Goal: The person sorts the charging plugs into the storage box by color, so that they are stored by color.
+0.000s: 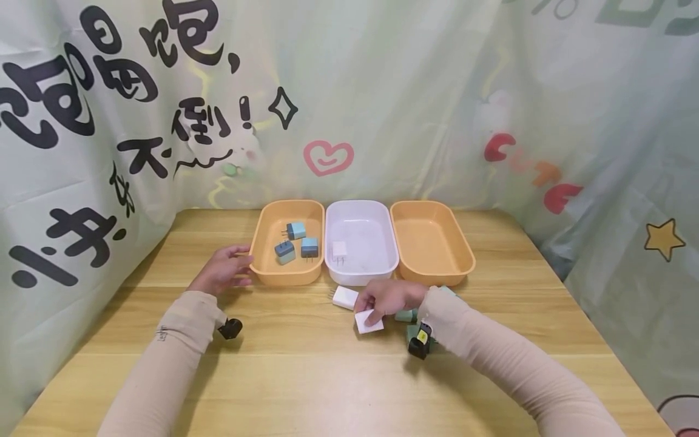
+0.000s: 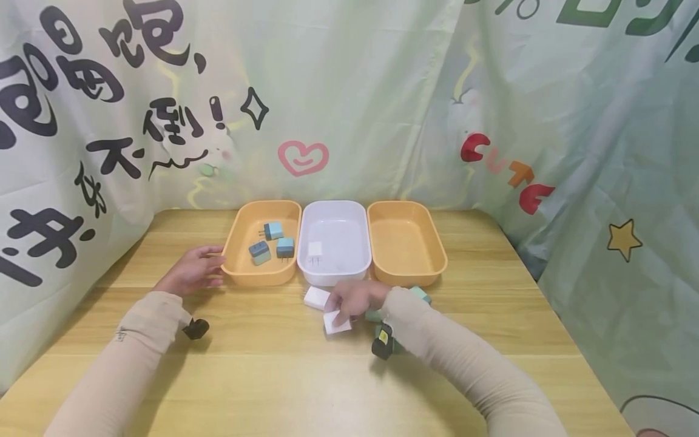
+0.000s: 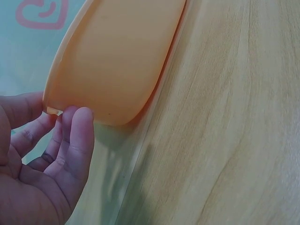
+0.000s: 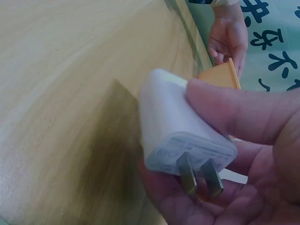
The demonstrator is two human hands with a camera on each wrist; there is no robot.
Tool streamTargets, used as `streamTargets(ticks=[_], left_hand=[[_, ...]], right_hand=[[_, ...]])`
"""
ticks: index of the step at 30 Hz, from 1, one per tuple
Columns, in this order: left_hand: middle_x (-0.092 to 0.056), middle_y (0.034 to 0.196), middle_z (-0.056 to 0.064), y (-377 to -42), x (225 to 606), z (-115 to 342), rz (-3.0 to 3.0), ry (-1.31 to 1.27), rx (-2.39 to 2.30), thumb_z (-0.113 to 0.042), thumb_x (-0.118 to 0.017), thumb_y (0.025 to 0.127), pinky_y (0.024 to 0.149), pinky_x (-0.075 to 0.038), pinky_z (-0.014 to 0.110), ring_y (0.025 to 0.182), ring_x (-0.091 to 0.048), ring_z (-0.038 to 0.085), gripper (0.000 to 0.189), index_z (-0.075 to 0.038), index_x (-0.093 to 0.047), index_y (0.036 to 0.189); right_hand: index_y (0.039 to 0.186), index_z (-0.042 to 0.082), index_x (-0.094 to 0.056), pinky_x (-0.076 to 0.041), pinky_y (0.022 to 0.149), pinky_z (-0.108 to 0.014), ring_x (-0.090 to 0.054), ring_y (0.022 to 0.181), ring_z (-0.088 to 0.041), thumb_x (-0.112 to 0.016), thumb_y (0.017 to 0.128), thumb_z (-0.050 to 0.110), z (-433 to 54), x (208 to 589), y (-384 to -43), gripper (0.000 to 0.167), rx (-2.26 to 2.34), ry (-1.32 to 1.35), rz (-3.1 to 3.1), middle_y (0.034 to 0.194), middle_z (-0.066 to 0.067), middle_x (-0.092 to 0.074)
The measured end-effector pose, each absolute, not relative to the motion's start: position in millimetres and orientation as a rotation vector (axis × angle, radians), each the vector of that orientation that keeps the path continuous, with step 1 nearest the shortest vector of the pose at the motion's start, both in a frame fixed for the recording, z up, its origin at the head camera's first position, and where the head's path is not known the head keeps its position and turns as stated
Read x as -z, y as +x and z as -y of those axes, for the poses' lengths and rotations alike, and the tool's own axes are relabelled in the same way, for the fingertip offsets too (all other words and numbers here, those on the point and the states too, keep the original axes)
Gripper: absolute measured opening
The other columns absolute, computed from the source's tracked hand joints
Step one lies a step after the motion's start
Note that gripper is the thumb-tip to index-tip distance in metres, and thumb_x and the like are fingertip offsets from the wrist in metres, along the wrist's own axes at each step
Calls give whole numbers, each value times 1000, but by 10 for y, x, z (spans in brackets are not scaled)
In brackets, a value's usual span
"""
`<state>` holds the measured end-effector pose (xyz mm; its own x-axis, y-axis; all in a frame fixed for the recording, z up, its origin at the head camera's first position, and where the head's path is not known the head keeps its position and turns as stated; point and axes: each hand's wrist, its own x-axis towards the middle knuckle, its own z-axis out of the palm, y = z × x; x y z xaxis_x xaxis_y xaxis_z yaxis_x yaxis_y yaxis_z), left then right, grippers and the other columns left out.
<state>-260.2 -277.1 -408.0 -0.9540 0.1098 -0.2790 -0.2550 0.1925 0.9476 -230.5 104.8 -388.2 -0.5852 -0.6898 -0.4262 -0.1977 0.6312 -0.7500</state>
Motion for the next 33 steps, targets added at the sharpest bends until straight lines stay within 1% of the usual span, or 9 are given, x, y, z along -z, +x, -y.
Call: streamTargets(ticks=[3, 7, 10, 13, 16, 21, 27, 33], left_hand=[[-50, 122, 24, -2603, 4084, 2761, -2188, -130, -1827, -12, -47, 103, 77, -58, 32, 89, -60, 16, 54, 2, -25, 150], [-50, 122, 25, -2605, 4069, 2750, -2193, -122, -1829, -12, -47, 103, 77, -58, 31, 89, -61, 15, 54, 2, -25, 150], [-51, 120, 24, -2608, 4068, 2749, -2190, -123, -1832, -11, -47, 102, 77, -58, 31, 88, -61, 15, 54, 2, -26, 150], [-51, 120, 24, -2606, 4070, 2753, -2191, -125, -1833, -11, -47, 102, 77, -58, 31, 88, -61, 15, 53, 2, -26, 149], [-51, 121, 24, -2598, 4072, 2755, -2194, -123, -1828, -11, -47, 102, 78, -58, 32, 88, -61, 15, 53, 2, -26, 149], [-50, 120, 22, -2587, 4074, 2762, -2187, -133, -1826, -12, -47, 103, 79, -58, 32, 88, -60, 15, 54, 2, -25, 150], [-49, 121, 22, -2587, 4082, 2767, -2182, -126, -1822, -12, -47, 103, 79, -58, 32, 90, -58, 17, 54, 1, -25, 150], [-49, 120, 23, -2593, 4079, 2767, -2182, -121, -1827, -12, -48, 102, 79, -58, 33, 91, -58, 18, 55, 2, -25, 150]], right_hand=[[102, 0, -67, -52, 62, -27, -58, 76, -13, -71, 80, -5, -1054, 3865, -2319, 23, 889, -642, -2106, 89, -4, -65], [105, 1, -64, -47, 60, -25, -54, 75, -14, -70, 82, -1, -1059, 3832, -2367, 24, 931, -619, -2093, 91, -5, -61], [108, 1, -62, -42, 56, -23, -52, 70, -14, -68, 84, -1, -1057, 3819, -2401, 25, 982, -603, -2059, 89, -7, -59], [113, 0, -60, -43, 54, -23, -52, 67, -15, -65, 86, -2, -1039, 3793, -2418, 28, 1035, -565, -2011, 89, -9, -58], [119, 1, -58, -48, 56, -26, -54, 67, -17, -63, 88, -2, -1017, 3760, -2429, 31, 1076, -530, -1973, 91, -12, -57], [119, 3, -59, -58, 65, -35, -59, 75, -21, -62, 90, -2, -994, 3710, -2461, 30, 1115, -494, -1960, 98, -16, -56], [122, -1, -57, -59, 69, -38, -61, 81, -23, -61, 91, -2, -978, 3631, -2512, 31, 1141, -508, -1960, 100, -18, -59], [122, -2, -56, -59, 71, -39, -60, 76, -21, -61, 91, -1, -968, 3578, -2586, 31, 1186, -453, -1987, 95, -15, -59]])
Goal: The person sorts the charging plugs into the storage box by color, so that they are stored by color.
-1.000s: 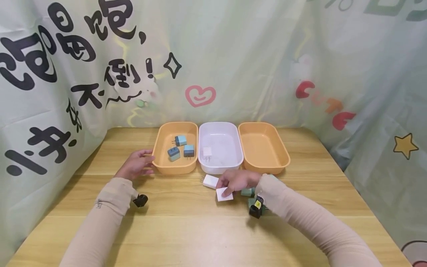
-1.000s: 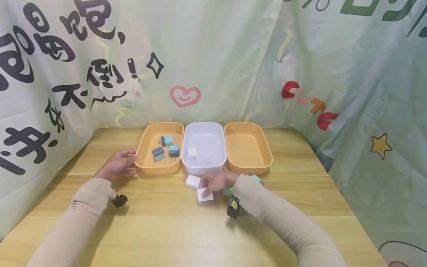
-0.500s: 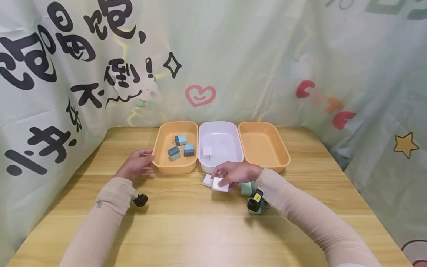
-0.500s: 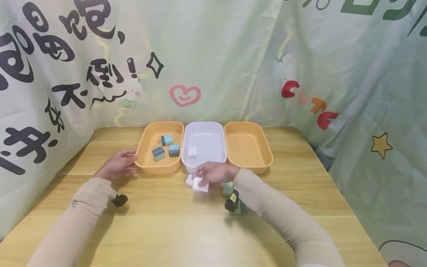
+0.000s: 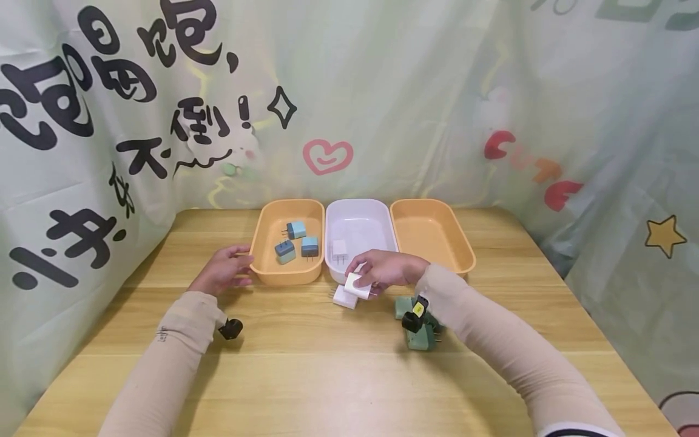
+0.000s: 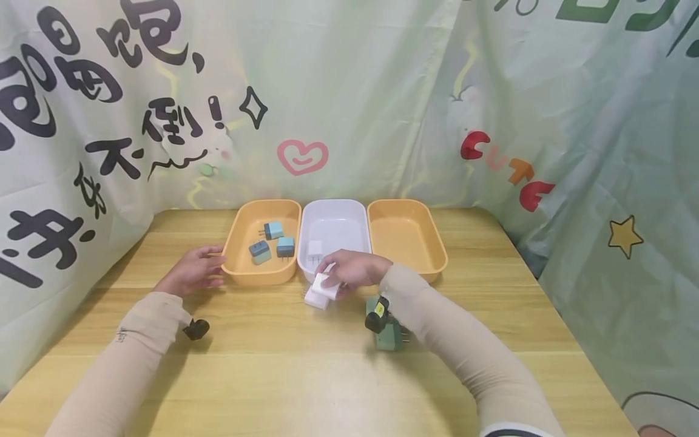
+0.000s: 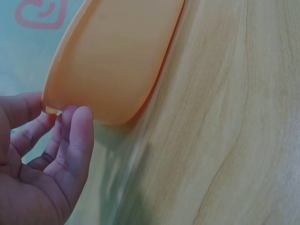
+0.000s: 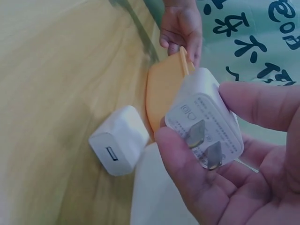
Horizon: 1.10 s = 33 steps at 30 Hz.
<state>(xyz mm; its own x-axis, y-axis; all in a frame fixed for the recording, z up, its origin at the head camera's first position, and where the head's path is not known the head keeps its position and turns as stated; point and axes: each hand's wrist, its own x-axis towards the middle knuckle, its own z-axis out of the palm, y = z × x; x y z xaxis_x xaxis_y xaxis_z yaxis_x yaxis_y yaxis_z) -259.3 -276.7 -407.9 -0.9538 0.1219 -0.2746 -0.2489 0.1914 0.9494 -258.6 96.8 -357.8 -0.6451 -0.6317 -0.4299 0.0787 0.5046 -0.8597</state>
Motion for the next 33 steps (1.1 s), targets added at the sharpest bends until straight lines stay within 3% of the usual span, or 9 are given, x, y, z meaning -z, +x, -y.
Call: streamTargets(ticks=[7, 13, 21, 33], left_hand=[[-49, 123, 25, -2600, 4087, 2757, -2190, -130, -1831, -11, -48, 102, 79, -58, 34, 90, -59, 18, 54, 2, -26, 150], [-45, 128, 26, -2603, 4088, 2757, -2195, -129, -1831, -11, -47, 102, 79, -58, 34, 91, -59, 18, 54, 2, -25, 150], [-42, 132, 27, -2610, 4106, 2765, -2194, -113, -1834, -12, -48, 102, 80, -58, 34, 91, -59, 18, 55, 3, -24, 150], [-42, 133, 27, -2590, 4086, 2748, -2196, -119, -1831, -11, -46, 103, 80, -58, 33, 91, -59, 18, 54, 3, -24, 150]], right_hand=[[124, 0, -53, -58, 76, -40, -59, 73, -21, -61, 93, 1, -940, 3547, -2711, 32, 1229, -367, -1987, 96, -13, -55], [126, 0, -51, -57, 70, -32, -58, 69, -21, -59, 93, 0, -930, 3545, -2811, 34, 1294, -310, -1972, 91, -11, -54], [127, 1, -52, -57, 73, -32, -57, 72, -21, -60, 94, 3, -927, 3548, -2942, 34, 1333, -266, -2003, 102, -12, -54], [130, -1, -47, -56, 69, -29, -57, 71, -21, -58, 95, 2, -942, 3687, -3200, 36, 1448, -166, -1984, 105, -14, -53]])
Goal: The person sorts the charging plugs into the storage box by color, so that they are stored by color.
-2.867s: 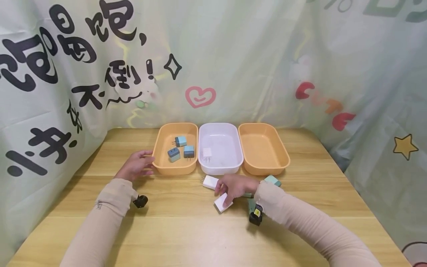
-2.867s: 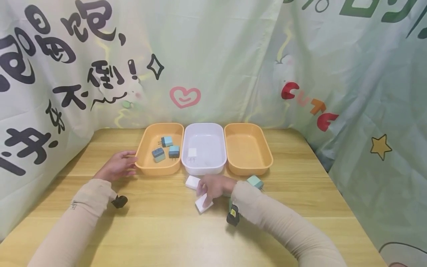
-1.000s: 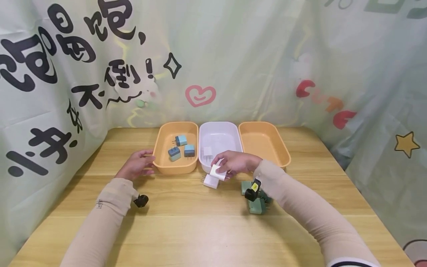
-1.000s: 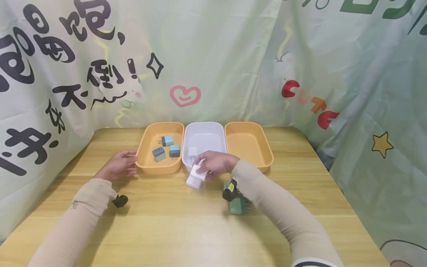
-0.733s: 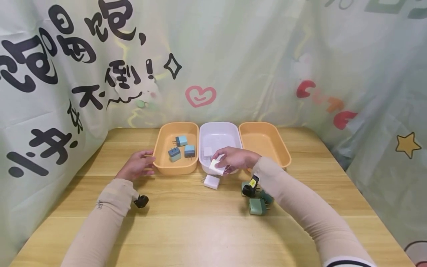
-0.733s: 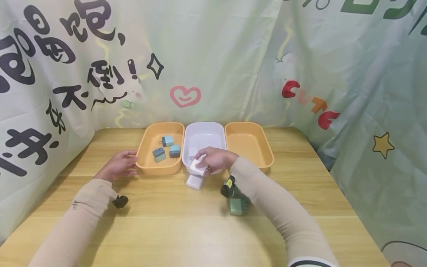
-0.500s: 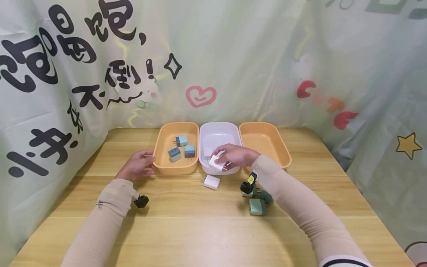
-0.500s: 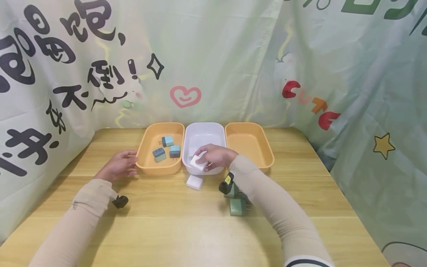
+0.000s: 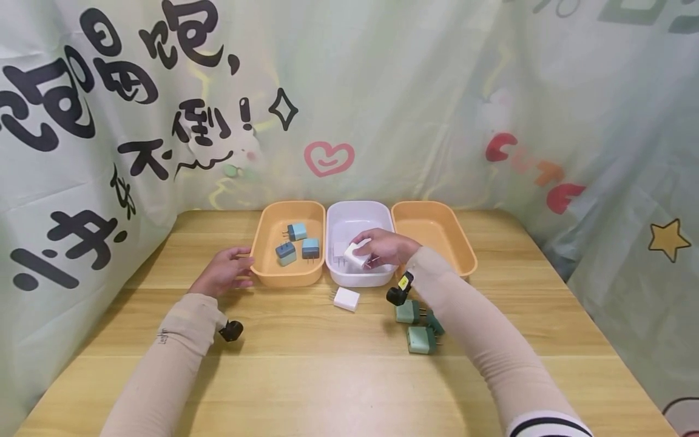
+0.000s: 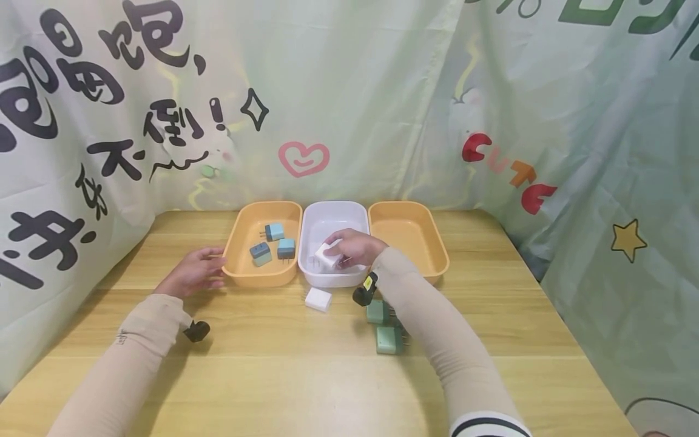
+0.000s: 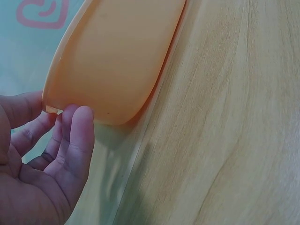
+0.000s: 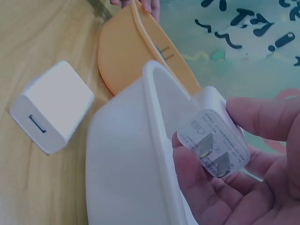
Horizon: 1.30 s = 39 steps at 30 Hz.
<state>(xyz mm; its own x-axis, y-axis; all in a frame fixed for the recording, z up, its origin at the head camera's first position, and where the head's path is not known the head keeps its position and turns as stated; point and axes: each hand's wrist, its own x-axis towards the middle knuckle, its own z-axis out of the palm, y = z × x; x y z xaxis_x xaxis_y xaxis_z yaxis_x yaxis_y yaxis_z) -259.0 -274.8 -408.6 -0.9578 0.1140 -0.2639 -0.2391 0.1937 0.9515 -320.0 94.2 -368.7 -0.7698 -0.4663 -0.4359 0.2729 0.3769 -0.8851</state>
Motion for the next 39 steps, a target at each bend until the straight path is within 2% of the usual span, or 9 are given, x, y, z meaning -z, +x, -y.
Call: streamTargets(ticks=[14, 22, 30, 34, 39], left_hand=[[-45, 130, 26, -2625, 4155, 2775, -2196, -123, -1846, -12, -48, 102, 78, -58, 33, 90, -61, 18, 54, 1, -27, 150], [-47, 129, 28, -2627, 4164, 2790, -2198, -105, -1831, -13, -48, 102, 80, -58, 35, 94, -61, 19, 55, 2, -25, 150], [-47, 127, 26, -2612, 4143, 2771, -2182, -103, -1857, -12, -47, 103, 79, -58, 34, 91, -59, 18, 56, 3, -22, 150], [-47, 127, 25, -2622, 4147, 2782, -2177, -110, -1861, -12, -47, 103, 80, -58, 34, 92, -59, 18, 55, 3, -23, 150], [-48, 127, 25, -2628, 4156, 2784, -2182, -117, -1859, -13, -48, 102, 80, -58, 34, 93, -60, 18, 54, 3, -25, 149]], right_hand=[[131, -6, -40, -52, 61, -25, -54, 68, -19, -50, 95, -3, -945, 3802, -3370, 37, 1634, -137, -1885, 95, -13, -54], [139, -3, -35, -55, 68, -26, -57, 76, -20, -46, 97, -3, -933, 3853, -3446, 44, 1739, -46, -1828, 105, -15, -49], [140, -2, -35, -54, 69, -26, -57, 83, -22, -43, 98, 0, -949, 3899, -3546, 43, 1849, 13, -1775, 106, -13, -51], [135, 0, -39, -54, 71, -27, -56, 87, -23, -43, 101, 9, -953, 3898, -3589, 35, 1915, 107, -1704, 109, -13, -50], [138, 4, -41, -56, 73, -30, -56, 90, -27, -39, 101, 16, -951, 3859, -3608, 39, 1980, 240, -1627, 118, -15, -47]])
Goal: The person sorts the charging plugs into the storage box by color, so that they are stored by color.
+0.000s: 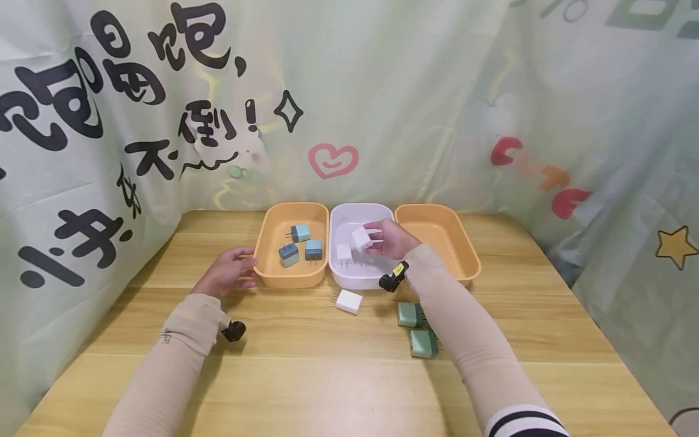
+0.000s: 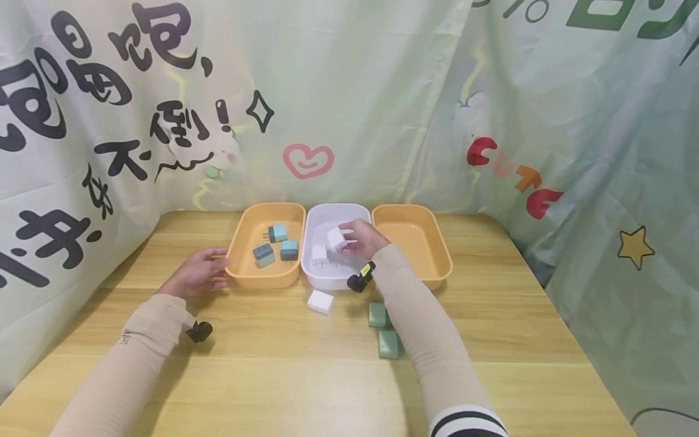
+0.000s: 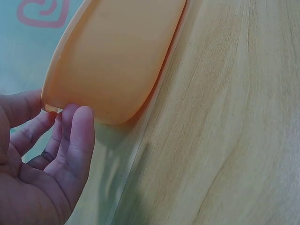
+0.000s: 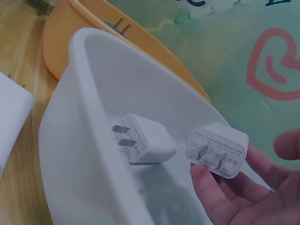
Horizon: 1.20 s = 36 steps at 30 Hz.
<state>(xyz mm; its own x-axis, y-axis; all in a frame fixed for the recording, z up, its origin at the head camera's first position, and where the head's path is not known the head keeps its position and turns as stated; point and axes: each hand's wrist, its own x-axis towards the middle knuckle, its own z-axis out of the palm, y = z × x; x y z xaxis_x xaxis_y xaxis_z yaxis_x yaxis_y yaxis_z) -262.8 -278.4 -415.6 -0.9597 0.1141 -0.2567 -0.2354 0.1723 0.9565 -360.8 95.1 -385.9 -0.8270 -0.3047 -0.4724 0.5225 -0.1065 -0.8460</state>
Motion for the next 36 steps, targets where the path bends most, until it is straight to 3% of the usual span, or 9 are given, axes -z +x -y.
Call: streamTargets(ticks=[9, 20, 36], left_hand=[[-48, 124, 23, -2632, 4152, 2775, -2188, -141, -1855, -12, -47, 102, 79, -58, 34, 91, -58, 19, 53, 2, -26, 149], [-46, 129, 29, -2601, 4124, 2766, -2184, -115, -1855, -12, -46, 103, 79, -58, 34, 91, -60, 18, 55, 3, -23, 150], [-46, 129, 28, -2612, 4129, 2767, -2179, -124, -1854, -12, -47, 103, 79, -58, 34, 91, -60, 18, 55, 2, -24, 150]], right_hand=[[135, 3, -43, -55, 79, -36, -55, 92, -29, -30, 104, 29, -966, 3863, -3639, 43, 2048, 308, -1589, 114, -14, -46], [140, 1, -39, -45, 102, -45, -51, 105, -33, -26, 105, 32, -953, 3853, -3618, 49, 2070, 318, -1571, 116, -17, -45], [142, -2, -38, -45, 103, -43, -46, 121, -38, -28, 106, 31, -951, 3826, -3597, 50, 2134, 380, -1536, 131, -23, -43]])
